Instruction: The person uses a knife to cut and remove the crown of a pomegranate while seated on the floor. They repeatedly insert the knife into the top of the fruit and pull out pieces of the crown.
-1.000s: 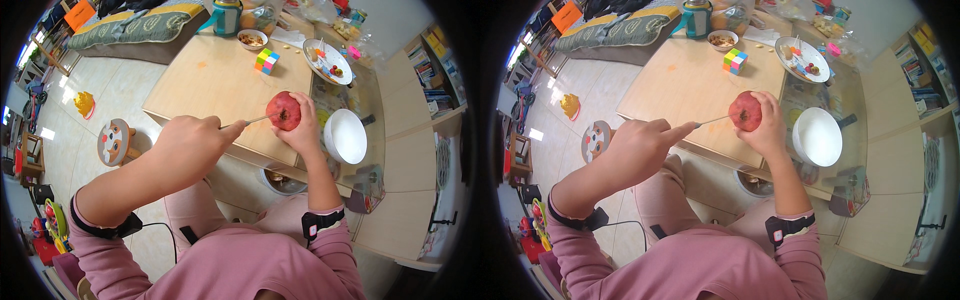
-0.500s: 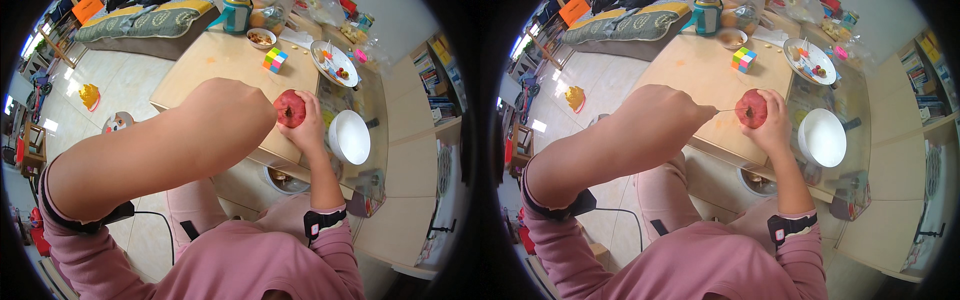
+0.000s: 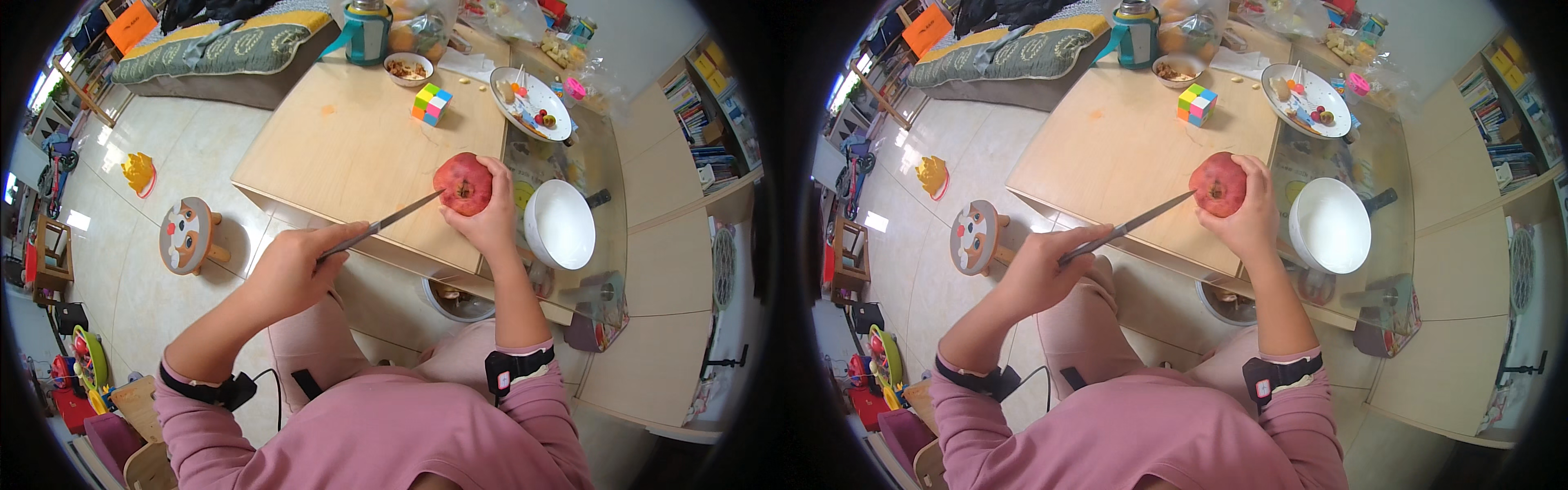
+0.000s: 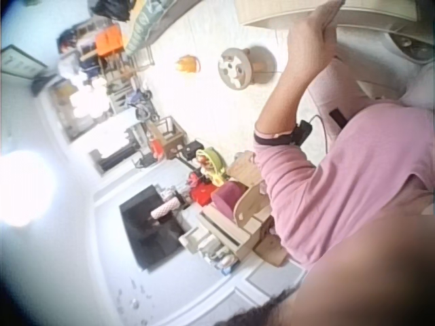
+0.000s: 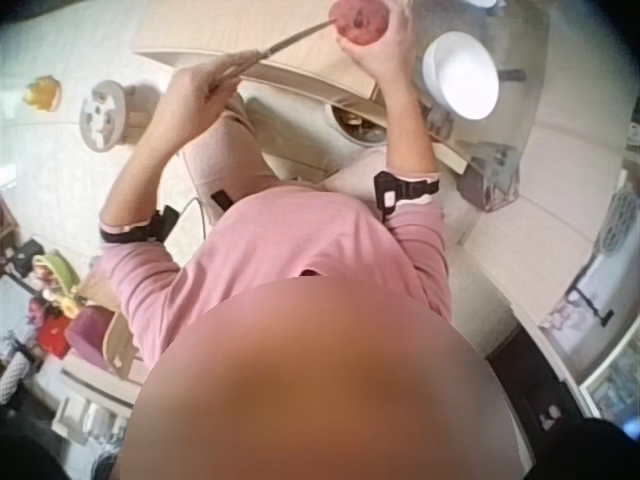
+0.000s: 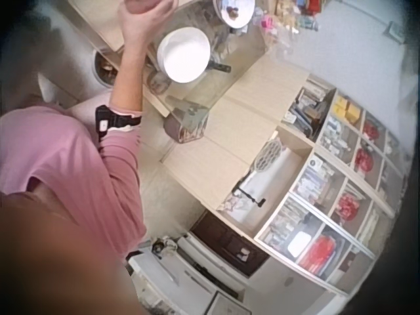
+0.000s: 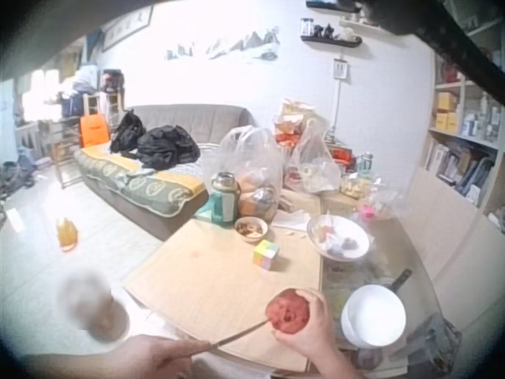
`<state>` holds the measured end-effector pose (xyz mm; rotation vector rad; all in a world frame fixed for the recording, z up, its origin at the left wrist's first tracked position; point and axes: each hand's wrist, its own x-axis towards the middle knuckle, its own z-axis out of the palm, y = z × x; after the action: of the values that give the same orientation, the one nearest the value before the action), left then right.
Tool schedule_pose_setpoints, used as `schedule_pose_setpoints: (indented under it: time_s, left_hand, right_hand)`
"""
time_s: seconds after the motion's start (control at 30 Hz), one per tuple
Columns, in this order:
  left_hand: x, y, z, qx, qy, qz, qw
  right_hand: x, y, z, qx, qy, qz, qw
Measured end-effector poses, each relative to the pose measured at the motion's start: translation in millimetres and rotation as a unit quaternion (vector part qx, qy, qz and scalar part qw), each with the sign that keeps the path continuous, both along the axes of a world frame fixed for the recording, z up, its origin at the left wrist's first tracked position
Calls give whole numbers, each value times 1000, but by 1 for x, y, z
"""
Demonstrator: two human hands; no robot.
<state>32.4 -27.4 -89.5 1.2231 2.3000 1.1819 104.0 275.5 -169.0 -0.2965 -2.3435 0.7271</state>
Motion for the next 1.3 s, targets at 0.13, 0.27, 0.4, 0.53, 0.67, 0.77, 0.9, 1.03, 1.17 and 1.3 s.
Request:
schedule_pose_setpoints:
  time_s: [0.13, 0.27, 0.4, 0.53, 0.67, 0.77, 0.9, 1.03, 1.17, 1.3]
  left_hand:
    - [6, 4, -17, -12, -137, 24, 990]
    - [4, 7, -15, -23, -205, 25, 978]
    - [0, 8, -11, -31, -242, 24, 969]
    - [-1, 9, -10, -42, -290, 37, 955]
    - [-2, 11, -8, -36, -295, 33, 954]
    - [-3, 12, -6, -42, -291, 29, 955]
    - [-11, 11, -12, -31, -307, 20, 951]
    - [-25, 11, -33, 20, -398, -7, 917]
    - [-33, 14, -59, 62, -414, -33, 907]
    - [-36, 21, -77, 81, -404, -39, 910]
  right_hand:
    - [0, 1, -1, -14, 9, 3, 1000]
    - [1, 1, -1, -14, 2, 3, 1000]
    - [1, -1, 0, -20, 4, 4, 1000]
    - [1, -2, 1, -15, 0, 1, 1000]
    - [0, -1, 1, 5, 6, 4, 1000]
    - [0, -1, 1, 17, 12, 7, 1000]
    - [-2, -1, 0, 17, 19, 10, 1000]
    - [0, 2, -1, -59, -11, 9, 998]
    - [1, 6, -2, -109, -16, 23, 994]
    - [0, 11, 0, -173, -25, 47, 983]
